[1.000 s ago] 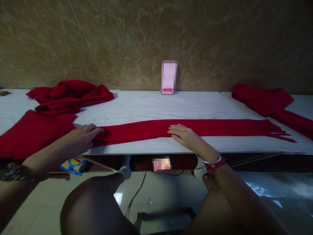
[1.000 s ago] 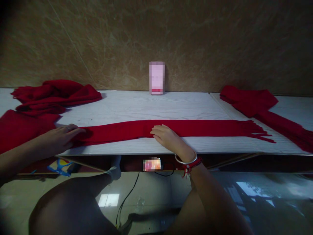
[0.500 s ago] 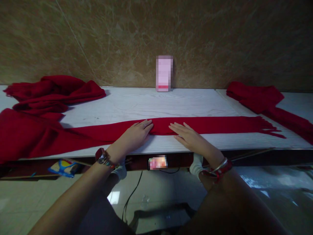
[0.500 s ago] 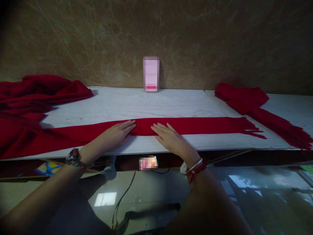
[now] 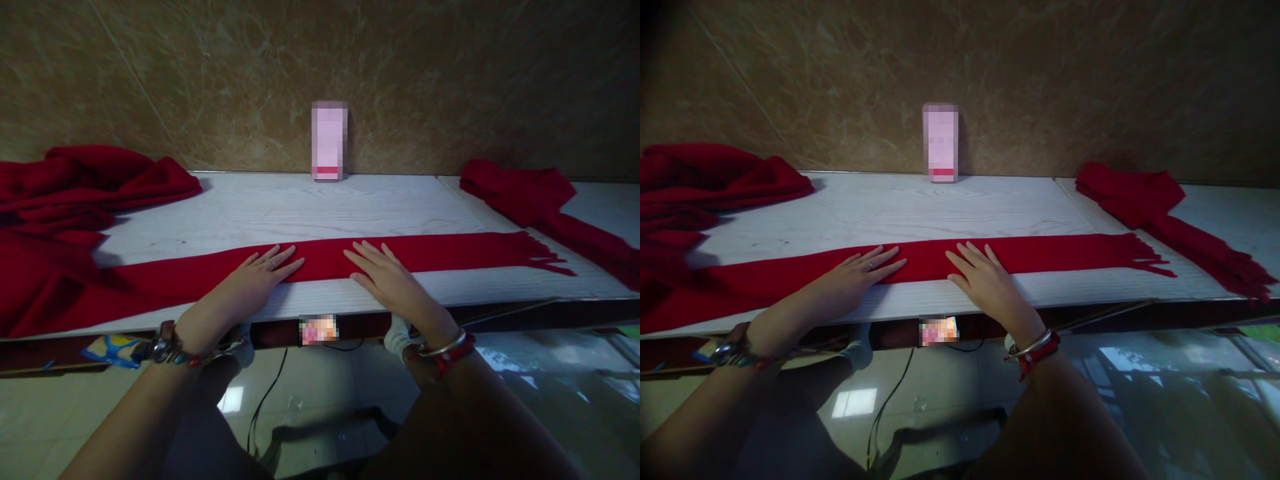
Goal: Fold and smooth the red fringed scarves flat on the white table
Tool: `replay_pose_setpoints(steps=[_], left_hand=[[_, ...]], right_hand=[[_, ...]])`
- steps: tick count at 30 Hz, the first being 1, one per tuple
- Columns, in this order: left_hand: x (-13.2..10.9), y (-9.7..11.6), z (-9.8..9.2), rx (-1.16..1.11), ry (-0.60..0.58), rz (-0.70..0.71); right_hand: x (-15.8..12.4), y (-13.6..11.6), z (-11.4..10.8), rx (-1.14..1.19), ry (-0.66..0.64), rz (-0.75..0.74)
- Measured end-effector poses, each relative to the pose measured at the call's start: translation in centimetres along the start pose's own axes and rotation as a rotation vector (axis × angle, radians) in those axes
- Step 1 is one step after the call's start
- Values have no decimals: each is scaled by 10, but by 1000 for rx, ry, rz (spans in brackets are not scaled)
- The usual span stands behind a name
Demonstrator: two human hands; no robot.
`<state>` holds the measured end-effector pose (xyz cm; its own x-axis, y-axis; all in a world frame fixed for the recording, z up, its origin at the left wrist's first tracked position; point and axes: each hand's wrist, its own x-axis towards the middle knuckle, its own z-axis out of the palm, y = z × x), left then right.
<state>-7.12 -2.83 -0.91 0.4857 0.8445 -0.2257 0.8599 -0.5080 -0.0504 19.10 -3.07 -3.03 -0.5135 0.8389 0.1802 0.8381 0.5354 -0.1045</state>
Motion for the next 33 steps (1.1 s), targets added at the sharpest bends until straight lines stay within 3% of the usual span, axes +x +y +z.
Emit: replay_pose_setpoints(steps=[5, 9, 12, 16, 21, 29, 33], left_hand=[[0, 10, -10, -97, -17, -9], [14, 25, -12, -207, 106, 42], [27, 36, -6, -220, 172, -16], [34, 45, 1, -158, 149, -97], [28, 44, 1, -121, 112, -116], [27, 46, -7, -136, 80, -164], [35, 57, -20, -123, 96, -207]], right_hand=[[1, -10, -4, -55, -66, 95], [11, -26, -8, -11, -49, 126], [20, -36, -6, 7, -51, 126], [21, -32, -2, -4, -105, 160], [1, 11, -7, -29, -88, 312], [-55, 132, -12, -124, 36, 632], [-64, 148, -15, -163, 76, 681]])
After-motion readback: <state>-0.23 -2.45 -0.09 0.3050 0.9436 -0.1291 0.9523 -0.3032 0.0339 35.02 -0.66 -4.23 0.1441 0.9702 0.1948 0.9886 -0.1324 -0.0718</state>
